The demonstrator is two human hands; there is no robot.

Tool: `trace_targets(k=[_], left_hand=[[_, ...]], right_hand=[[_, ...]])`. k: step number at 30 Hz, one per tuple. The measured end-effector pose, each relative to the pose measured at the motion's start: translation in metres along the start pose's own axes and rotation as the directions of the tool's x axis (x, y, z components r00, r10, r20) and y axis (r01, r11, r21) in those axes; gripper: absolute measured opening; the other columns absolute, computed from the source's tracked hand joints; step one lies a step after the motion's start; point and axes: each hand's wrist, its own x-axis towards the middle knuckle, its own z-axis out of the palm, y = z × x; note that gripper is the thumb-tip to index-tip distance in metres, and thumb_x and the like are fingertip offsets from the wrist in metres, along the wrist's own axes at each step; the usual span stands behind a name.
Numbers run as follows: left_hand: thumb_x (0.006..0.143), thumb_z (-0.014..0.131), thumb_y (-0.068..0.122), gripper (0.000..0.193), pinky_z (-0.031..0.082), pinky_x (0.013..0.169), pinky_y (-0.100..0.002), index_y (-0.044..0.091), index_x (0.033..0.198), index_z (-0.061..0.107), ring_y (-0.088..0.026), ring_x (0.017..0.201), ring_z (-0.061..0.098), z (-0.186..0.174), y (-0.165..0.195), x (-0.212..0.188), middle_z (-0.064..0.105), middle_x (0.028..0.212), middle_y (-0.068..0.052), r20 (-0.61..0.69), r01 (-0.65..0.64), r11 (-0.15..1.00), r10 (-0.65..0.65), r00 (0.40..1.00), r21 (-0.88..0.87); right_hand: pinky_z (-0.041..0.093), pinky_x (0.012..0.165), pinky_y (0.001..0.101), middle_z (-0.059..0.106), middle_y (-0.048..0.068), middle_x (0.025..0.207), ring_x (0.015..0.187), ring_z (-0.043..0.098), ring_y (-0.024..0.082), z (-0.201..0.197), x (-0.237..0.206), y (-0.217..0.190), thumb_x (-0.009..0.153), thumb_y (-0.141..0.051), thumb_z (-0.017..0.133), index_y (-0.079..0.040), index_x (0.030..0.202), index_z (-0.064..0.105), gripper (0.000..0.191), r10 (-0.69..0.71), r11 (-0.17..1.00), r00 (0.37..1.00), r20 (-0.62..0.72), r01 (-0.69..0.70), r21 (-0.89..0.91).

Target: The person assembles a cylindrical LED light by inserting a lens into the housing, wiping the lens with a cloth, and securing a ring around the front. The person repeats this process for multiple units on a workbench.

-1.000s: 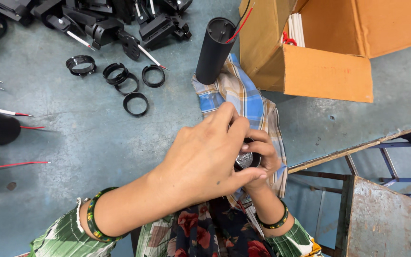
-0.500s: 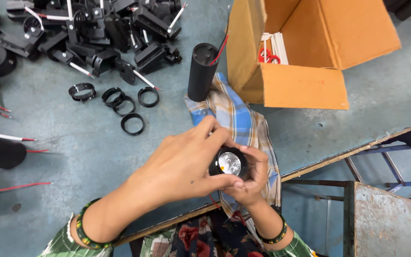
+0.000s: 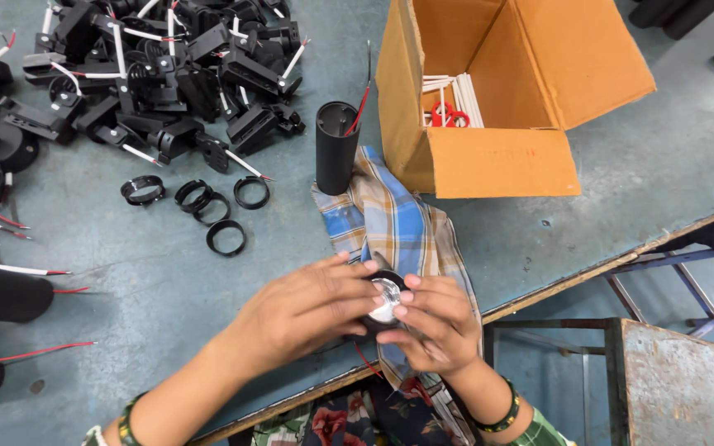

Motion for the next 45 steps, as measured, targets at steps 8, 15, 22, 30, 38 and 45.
trace_targets(k=[8, 15, 22, 30, 38, 45], left_hand=[[0.092, 0.072, 0.012, 0.029, 0.052, 0.108, -0.045, 0.004, 0.12, 0.073, -0.03, 0.126, 0.069, -0.004, -0.03, 0.003, 0.071, 0.124, -0.01, 0.004, -0.109, 0.992, 0.109, 0.994, -0.059], [0.094, 0.072, 0.01, 0.024, 0.053, 0.109, -0.044, 0.004, 0.117, 0.075, -0.029, 0.125, 0.07, -0.005, -0.065, 0.005, 0.073, 0.122, -0.01, -0.038, -0.113, 0.98, 0.108, 0.993, -0.163], [0.096, 0.076, 0.011, 0.02, 0.052, 0.11, -0.045, 0.006, 0.116, 0.076, -0.026, 0.128, 0.069, -0.005, -0.083, -0.001, 0.074, 0.121, -0.007, -0.044, -0.1, 0.977, 0.094, 0.995, -0.188], [0.091, 0.078, 0.01, 0.02, 0.051, 0.112, -0.046, 0.009, 0.111, 0.077, -0.026, 0.126, 0.07, -0.001, -0.071, -0.011, 0.074, 0.119, -0.004, -0.052, -0.009, 0.969, -0.004, 0.999, -0.246], [0.083, 0.079, 0.006, 0.055, 0.041, 0.121, -0.051, 0.009, 0.135, 0.06, -0.034, 0.141, 0.056, 0.0, -0.02, -0.02, 0.062, 0.141, -0.01, 0.016, 0.143, 0.98, -0.142, 0.99, -0.136], [0.078, 0.08, 0.012, 0.075, 0.052, 0.106, -0.038, 0.01, 0.147, 0.049, -0.033, 0.137, 0.056, 0.01, 0.034, -0.015, 0.053, 0.153, -0.01, 0.107, 0.422, 0.897, -0.411, 0.906, -0.132]], right_hand=[[0.062, 0.087, 0.0412, 0.063, 0.003, 0.109, 0.108, 0.069, 0.023, 0.013, 0.012, 0.029, 0.084, -0.025, 0.088, -0.009, 0.111, 0.066, 0.038, -0.066, 0.965, 0.998, 0.014, 0.06, 0.257], [0.062, 0.088, 0.0424, 0.064, 0.001, 0.111, 0.108, 0.069, 0.022, 0.03, 0.01, 0.055, 0.085, -0.024, 0.088, -0.012, 0.11, 0.067, 0.035, -0.066, 0.949, 0.997, 0.032, 0.053, 0.312], [0.062, 0.088, 0.0426, 0.062, -0.002, 0.115, 0.113, 0.066, 0.019, 0.038, 0.009, 0.071, 0.084, -0.022, 0.089, -0.015, 0.11, 0.068, 0.035, -0.105, 0.945, 0.989, 0.099, 0.068, 0.321], [0.062, 0.09, 0.0427, 0.061, -0.002, 0.114, 0.113, 0.066, 0.02, 0.04, 0.011, 0.059, 0.085, -0.021, 0.09, -0.014, 0.11, 0.067, 0.035, -0.079, 0.947, 0.994, 0.072, 0.052, 0.316], [0.044, 0.082, 0.0397, 0.061, 0.0, 0.101, 0.096, 0.061, 0.018, 0.029, 0.016, -0.024, 0.077, -0.028, 0.092, -0.016, 0.103, 0.069, 0.036, 0.018, 0.965, 1.0, -0.023, -0.023, -0.26], [0.048, 0.089, 0.0395, 0.066, 0.004, 0.109, 0.105, 0.064, 0.027, -0.013, 0.044, -0.05, 0.079, -0.023, 0.089, -0.009, 0.109, 0.068, 0.04, 0.026, 0.997, 0.989, 0.148, -0.016, -0.07]])
